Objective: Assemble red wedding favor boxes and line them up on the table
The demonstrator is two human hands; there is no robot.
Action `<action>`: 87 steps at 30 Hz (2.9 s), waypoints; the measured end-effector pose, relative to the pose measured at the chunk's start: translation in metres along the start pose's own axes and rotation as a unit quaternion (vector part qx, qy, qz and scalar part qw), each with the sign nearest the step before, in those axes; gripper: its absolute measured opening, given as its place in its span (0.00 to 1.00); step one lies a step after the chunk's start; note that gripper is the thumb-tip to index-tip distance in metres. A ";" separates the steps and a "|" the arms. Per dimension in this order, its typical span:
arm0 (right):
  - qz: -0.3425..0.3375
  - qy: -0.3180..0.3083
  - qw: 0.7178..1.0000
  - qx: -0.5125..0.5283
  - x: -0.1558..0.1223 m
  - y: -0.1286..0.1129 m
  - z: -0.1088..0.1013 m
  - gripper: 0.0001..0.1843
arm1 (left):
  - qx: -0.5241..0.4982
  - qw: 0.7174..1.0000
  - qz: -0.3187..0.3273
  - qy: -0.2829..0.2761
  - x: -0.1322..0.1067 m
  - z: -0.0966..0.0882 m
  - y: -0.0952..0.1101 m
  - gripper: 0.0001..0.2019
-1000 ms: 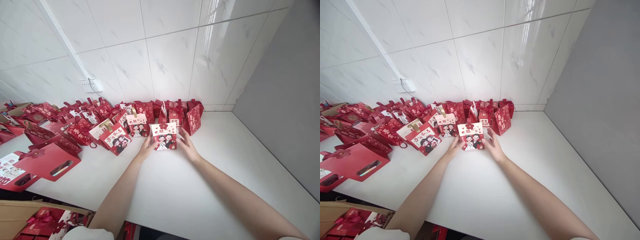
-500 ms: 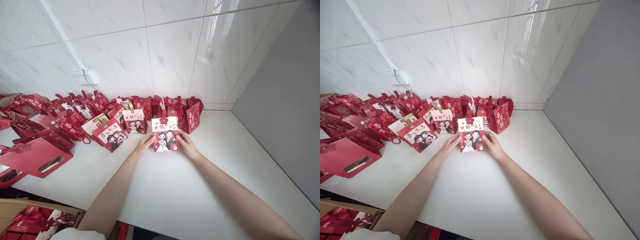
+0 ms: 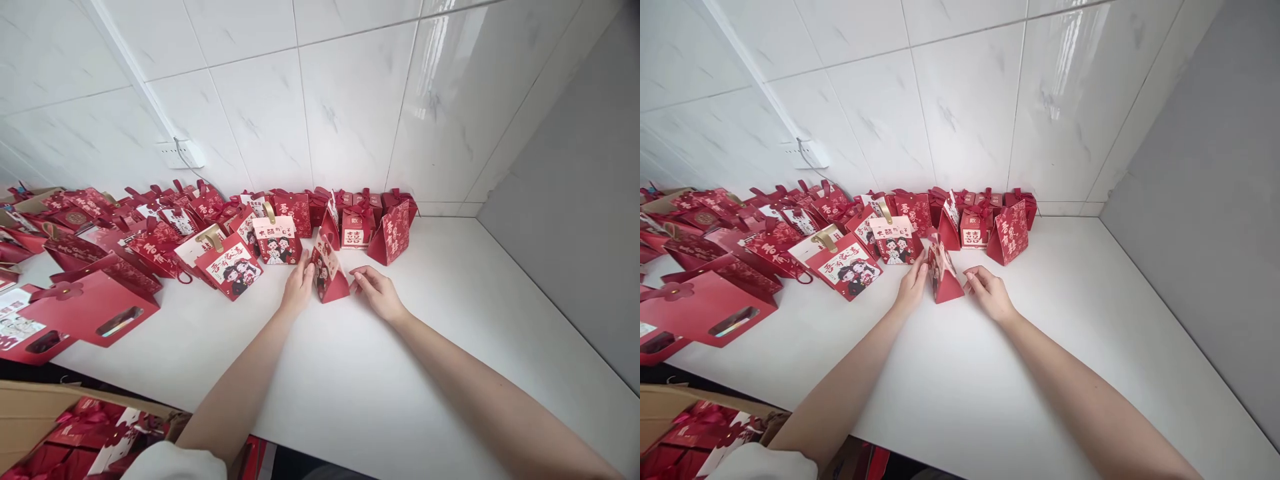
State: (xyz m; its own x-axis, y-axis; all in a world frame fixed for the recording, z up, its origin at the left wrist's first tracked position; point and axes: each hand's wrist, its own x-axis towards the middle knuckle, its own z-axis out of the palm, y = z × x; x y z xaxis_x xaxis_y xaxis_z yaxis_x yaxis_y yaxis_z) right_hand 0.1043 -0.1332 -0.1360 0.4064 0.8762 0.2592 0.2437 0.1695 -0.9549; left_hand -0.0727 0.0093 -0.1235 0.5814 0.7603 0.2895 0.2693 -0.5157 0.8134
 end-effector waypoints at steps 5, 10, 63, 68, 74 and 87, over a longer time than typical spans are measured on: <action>0.017 -0.013 1.000 -0.018 0.000 0.003 0.000 0.16 | 0.029 0.974 0.130 -0.185 -0.005 -0.006 0.006 0.59; 0.024 -0.013 1.000 -0.016 0.003 0.007 -0.001 0.16 | -0.044 0.984 0.065 -0.160 -0.005 -0.005 0.009 0.55; -0.225 -0.132 0.905 -0.337 -0.010 -0.016 0.005 0.17 | -0.043 0.979 0.105 -0.171 -0.003 -0.033 0.022 0.54; -0.074 -0.102 0.970 -0.208 -0.007 -0.009 0.002 0.20 | 0.103 0.992 0.007 -0.070 0.013 -0.075 0.003 0.30; -0.004 -0.052 0.990 -0.133 -0.001 0.000 -0.001 0.24 | 0.067 0.979 0.012 0.191 0.018 -0.093 0.029 0.18; 0.004 -0.084 0.988 -0.133 0.001 0.002 -0.001 0.24 | 0.315 0.937 -0.063 -0.135 0.094 -0.091 0.116 0.18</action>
State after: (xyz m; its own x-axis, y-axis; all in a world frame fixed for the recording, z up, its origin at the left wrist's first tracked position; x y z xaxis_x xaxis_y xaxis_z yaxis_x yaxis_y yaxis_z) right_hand 0.1061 -0.1331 -0.1371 0.2630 0.9431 0.2034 0.4728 0.0578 -0.8793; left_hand -0.0567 0.0567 0.0441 0.6645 0.7472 0.0043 0.6996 -0.6242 0.3478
